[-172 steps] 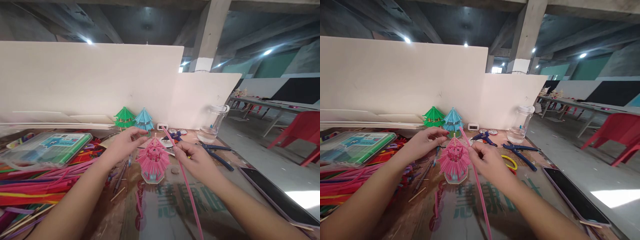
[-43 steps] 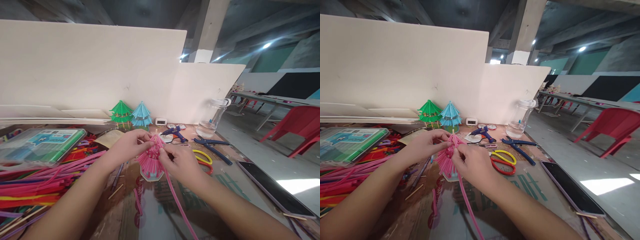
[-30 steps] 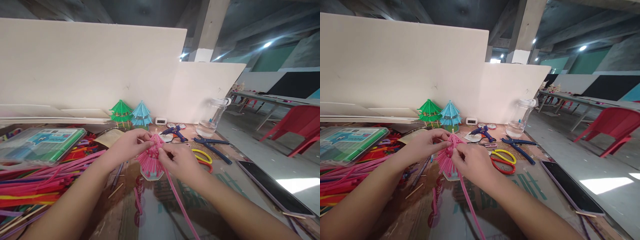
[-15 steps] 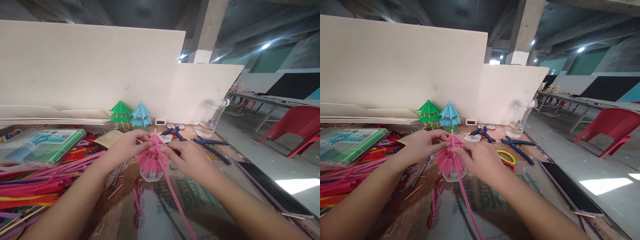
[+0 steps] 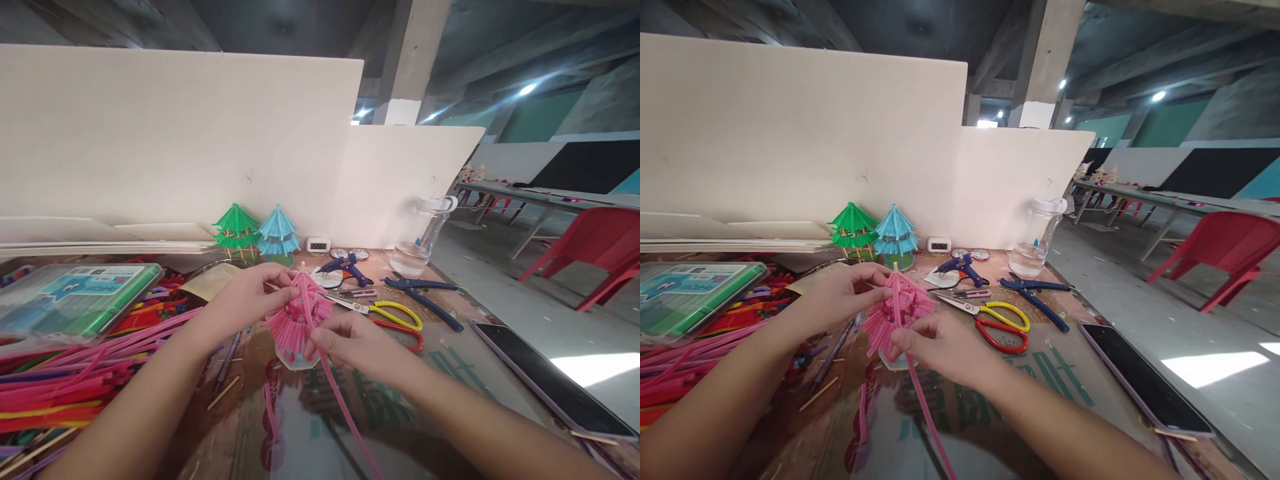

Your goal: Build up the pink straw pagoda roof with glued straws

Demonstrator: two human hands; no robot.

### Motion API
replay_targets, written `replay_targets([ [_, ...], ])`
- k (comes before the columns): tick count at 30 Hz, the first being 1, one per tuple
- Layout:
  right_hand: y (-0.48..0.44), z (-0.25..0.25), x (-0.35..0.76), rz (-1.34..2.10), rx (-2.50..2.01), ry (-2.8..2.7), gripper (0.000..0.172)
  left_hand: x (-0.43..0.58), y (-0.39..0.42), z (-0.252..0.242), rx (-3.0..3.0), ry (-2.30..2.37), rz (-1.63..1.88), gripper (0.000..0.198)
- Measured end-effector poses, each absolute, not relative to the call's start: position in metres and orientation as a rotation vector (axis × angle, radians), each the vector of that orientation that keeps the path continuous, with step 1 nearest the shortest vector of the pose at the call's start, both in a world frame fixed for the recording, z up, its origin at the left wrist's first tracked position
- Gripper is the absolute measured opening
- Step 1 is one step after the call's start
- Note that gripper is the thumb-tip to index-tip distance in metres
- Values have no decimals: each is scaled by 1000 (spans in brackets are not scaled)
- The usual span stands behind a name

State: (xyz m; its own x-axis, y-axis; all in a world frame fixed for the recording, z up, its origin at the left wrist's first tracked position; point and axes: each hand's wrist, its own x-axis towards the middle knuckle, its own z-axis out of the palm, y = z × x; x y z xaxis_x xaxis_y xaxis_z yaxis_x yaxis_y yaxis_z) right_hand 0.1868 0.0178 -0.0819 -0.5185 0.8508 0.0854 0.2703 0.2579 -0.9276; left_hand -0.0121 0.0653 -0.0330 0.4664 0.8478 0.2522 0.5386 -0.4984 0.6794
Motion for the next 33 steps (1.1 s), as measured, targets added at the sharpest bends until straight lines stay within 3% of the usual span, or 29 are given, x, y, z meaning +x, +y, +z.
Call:
replay_targets([
  [5, 18, -85, 185, 1280, -991, -1810, 51, -12, 64, -32, 2240, 1160, 776, 24],
  [33, 21, -86, 181, 1326, -1029, -1694, 50, -13, 67, -35, 2176, 1084, 792, 24],
])
